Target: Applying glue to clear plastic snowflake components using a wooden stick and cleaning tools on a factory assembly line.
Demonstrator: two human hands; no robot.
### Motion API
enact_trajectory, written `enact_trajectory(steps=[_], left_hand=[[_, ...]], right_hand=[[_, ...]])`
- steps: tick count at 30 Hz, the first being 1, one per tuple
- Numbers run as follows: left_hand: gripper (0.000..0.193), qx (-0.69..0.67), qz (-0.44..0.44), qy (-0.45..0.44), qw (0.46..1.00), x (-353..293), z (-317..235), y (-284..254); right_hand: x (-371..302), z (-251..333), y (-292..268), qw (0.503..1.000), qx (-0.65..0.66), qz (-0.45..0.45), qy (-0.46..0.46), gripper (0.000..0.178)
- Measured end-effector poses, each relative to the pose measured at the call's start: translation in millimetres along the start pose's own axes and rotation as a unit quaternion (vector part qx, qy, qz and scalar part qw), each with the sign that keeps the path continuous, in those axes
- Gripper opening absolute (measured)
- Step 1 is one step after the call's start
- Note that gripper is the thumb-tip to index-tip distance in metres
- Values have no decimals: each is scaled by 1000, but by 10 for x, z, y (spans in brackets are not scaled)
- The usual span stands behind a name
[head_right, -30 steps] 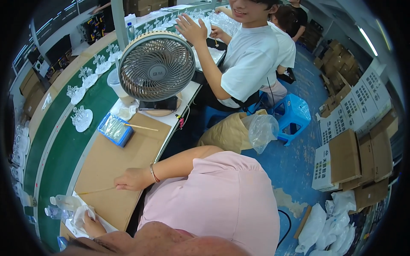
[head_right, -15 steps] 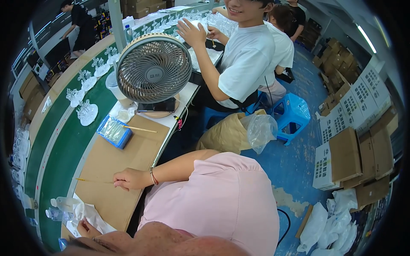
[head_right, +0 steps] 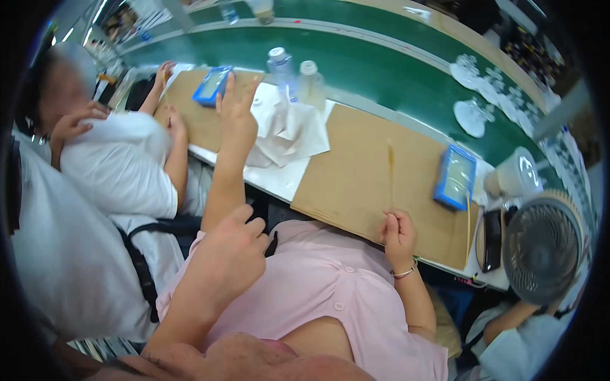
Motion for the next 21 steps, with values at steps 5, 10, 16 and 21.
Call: enact_trajectory(steps=[5,10,16,21], left_hand=[[18,-289,-293,-49,910,-220,-215,89],[23,-747,-122,-116,643,-50,-907,159],[21,-887,-61,-140,437,-89,-1197,161],[14,-885,-80,-126,442,-92,-1208,88]], right_hand=[[130,74,81,1000,6,-15,-6,15],[108,364,196,985,-118,-7,-125,14],[37,411,221,976,-153,-23,-152,13],[22,446,198,973,-149,-65,-164,10]])
Point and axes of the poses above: each hand's wrist, its own x-axis towards the middle knuckle, its own y-axis out of the palm, z = x × y, the point moved 3 cm from there along x, towards the middle knuckle, and after that the axes turned 15 degrees about y, right-handed, at the moved point
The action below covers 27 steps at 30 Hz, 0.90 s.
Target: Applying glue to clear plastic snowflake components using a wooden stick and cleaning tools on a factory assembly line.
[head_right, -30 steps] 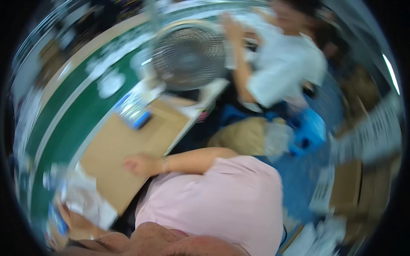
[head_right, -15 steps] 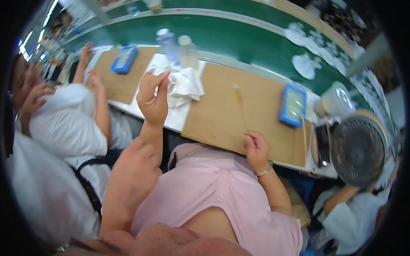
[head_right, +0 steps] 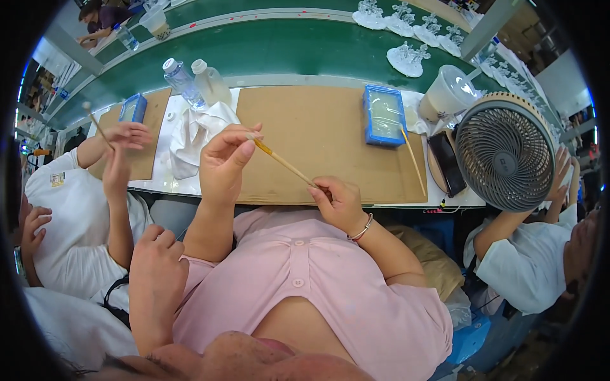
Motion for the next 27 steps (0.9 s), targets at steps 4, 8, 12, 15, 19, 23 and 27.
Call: enact_trajectory(steps=[4,8,12,15,19,23,27], left_hand=[[10,8,-25,32,999,-30,-16,23],[10,-3,-37,17,999,-48,-24,25],[7,-8,-56,28,998,-41,-29,5],[6,-3,-69,34,997,-65,-31,10],[6,-2,-74,71,995,-122,18,-54],[7,3,-118,10,993,-173,81,-20],[14,7,-108,-14,994,-192,50,40]], right_hand=[[-2,37,-6,999,-23,-22,-24,11],[10,71,0,997,-48,-24,-46,11],[25,84,24,997,-44,-17,-55,11],[16,73,34,997,-46,-2,-63,11],[-20,50,45,997,-46,-7,-62,10],[-80,20,4,997,-68,-23,-14,7],[-83,8,10,998,-59,-14,-19,7]])
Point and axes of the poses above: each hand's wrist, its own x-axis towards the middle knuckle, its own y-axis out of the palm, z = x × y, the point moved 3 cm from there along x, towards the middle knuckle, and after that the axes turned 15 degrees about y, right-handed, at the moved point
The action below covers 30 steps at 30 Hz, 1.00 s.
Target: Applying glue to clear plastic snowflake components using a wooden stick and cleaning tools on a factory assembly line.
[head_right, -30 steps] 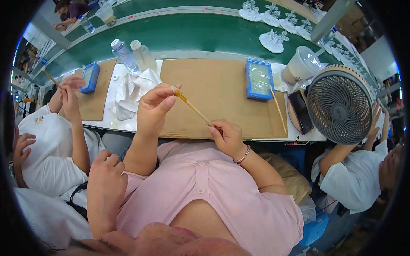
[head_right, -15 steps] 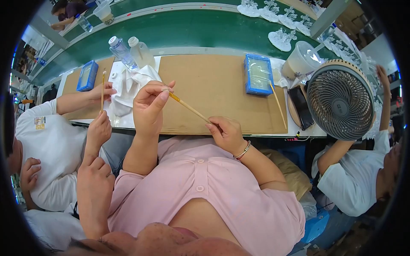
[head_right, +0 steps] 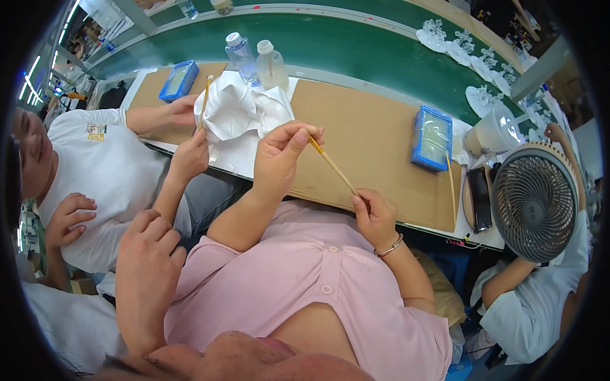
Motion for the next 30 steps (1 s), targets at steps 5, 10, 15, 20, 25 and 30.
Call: enact_trajectory(steps=[5,10,15,20,25,30], left_hand=[[15,-52,-9,-28,998,-55,17,-49],[14,-139,0,67,988,8,81,-205],[40,-132,-69,14,989,108,-89,-223],[27,-36,14,34,999,-30,-138,-40],[17,-3,30,45,999,-9,-162,-56],[11,-38,19,48,998,-30,-198,-7]], right_hand=[[-25,-33,10,999,19,38,1,12],[-22,70,2,999,21,41,10,6],[-4,75,0,997,60,37,23,13],[12,102,1,998,48,26,-9,9],[14,145,-41,999,27,-1,-25,8],[7,96,-61,999,29,1,-27,7]])
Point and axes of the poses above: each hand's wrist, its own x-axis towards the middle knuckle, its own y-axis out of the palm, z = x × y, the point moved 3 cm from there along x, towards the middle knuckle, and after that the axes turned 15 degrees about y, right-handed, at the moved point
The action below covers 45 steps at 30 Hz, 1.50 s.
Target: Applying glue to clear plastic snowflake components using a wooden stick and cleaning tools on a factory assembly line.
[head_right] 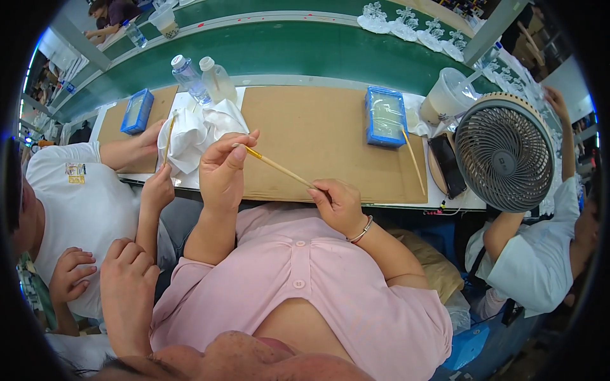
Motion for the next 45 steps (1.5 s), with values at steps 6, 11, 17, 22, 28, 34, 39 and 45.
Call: enact_trajectory(steps=[6,11,17,22,28,34,39,45], left_hand=[[7,-24,-14,16,999,-32,169,-101],[7,91,-27,32,995,-63,137,-524],[11,-86,128,148,977,-32,-70,-342],[8,-188,63,166,966,-91,-399,-444],[13,-246,143,202,937,43,-732,-341],[20,-754,419,163,479,530,-176,-938],[16,-767,251,-16,590,737,184,-861],[13,-710,40,-223,667,977,491,-587]], right_hand=[[-145,-160,67,999,-34,25,25,14],[-35,-58,73,999,22,-27,-41,13],[22,184,-104,995,58,1,-80,10],[93,519,-60,982,-2,56,-182,12],[122,821,25,978,6,146,-151,16],[37,951,29,980,8,176,-93,22],[109,656,338,966,19,141,-216,25],[143,588,506,932,138,124,-311,28]])
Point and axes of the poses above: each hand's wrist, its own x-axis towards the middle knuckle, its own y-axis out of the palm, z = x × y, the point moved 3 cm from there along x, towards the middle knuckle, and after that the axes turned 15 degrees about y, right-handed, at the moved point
